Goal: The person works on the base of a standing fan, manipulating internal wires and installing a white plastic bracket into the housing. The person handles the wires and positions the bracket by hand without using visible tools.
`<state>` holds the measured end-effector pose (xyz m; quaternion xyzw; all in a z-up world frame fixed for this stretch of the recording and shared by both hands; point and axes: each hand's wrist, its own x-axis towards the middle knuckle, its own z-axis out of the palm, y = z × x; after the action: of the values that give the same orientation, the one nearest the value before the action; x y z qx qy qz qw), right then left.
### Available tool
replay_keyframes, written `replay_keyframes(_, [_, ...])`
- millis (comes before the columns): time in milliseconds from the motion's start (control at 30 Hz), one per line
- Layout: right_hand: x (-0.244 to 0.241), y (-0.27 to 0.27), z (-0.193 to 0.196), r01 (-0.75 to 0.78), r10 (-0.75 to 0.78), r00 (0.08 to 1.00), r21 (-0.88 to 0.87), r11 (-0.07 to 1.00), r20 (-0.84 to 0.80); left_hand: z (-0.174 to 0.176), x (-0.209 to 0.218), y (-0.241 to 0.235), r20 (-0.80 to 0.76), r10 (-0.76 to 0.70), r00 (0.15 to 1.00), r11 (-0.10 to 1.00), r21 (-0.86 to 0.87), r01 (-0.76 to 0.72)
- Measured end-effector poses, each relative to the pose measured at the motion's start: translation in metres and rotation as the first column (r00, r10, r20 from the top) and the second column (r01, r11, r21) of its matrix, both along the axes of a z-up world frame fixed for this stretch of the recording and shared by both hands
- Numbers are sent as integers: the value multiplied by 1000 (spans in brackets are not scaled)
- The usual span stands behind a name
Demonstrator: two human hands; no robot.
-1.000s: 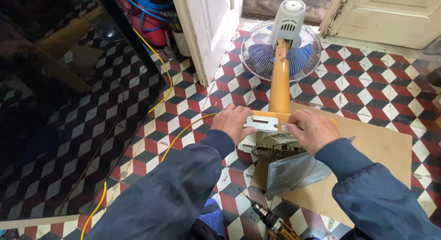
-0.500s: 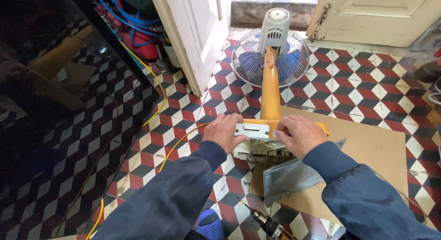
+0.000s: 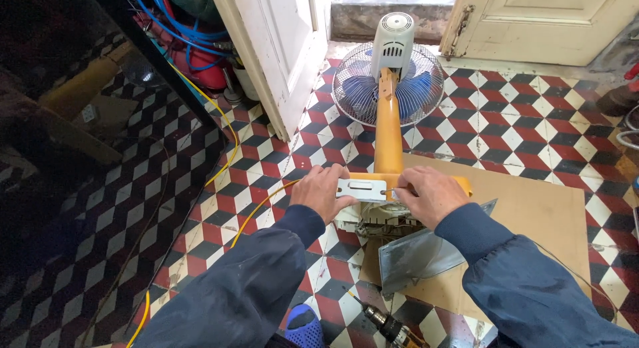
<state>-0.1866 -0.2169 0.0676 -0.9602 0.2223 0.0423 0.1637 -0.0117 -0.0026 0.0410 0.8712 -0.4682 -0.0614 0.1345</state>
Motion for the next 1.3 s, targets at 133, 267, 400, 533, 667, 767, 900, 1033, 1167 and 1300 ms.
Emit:
replay_keyframes(133, [1,1,-2,11,-11,1000,-3,1000,8,0,0,0,0,-1,1000,1000,-5,1])
replay_keyframes(267, [3,-3,-7,11,-11,1000,-22,1000,-1,-6,2,1,14,-10,1000,1000,-14,10])
replay_keyframes(400, [2,-1,-5,-1,1,1000,-8,1000,24,-7,3,0,12,-14,1000,999,-30,14])
replay_keyframes(533, [1,2,-3,7,-6,999,-7,1000,37,-9,3,-1,29,-8,1000,999,-37,9])
replay_keyframes(667, [0,4,-3,1,0,999,-9,1000,45,-8,1,-1,33,0,999,999,-43,2])
replay_keyframes(767, [2,1,-8,2,1,997,-31,1000,72,-4,0,-1,16,9,1000,1000,-23,-8])
replay_keyframes(900, [1,3,-7,13,-11,997,-27,1000,80,-5,2,-2,18,7,1000,1000,0,-7])
replay_keyframes(1033, [0,-2,-10,40,-39,994,-8,999,98,-2,0,-1,21,6,1000,1000,12,-7])
replay_keyframes(1167, [-1,1,-6,65,-65,994,2,998,93,-1,-1,-1,6,10,1000,1000,4,-10])
replay_keyframes(1300, [-1,3,-5,72,-73,991,9,997,109,0,-2,0,11,3,1000,1000,7,-3])
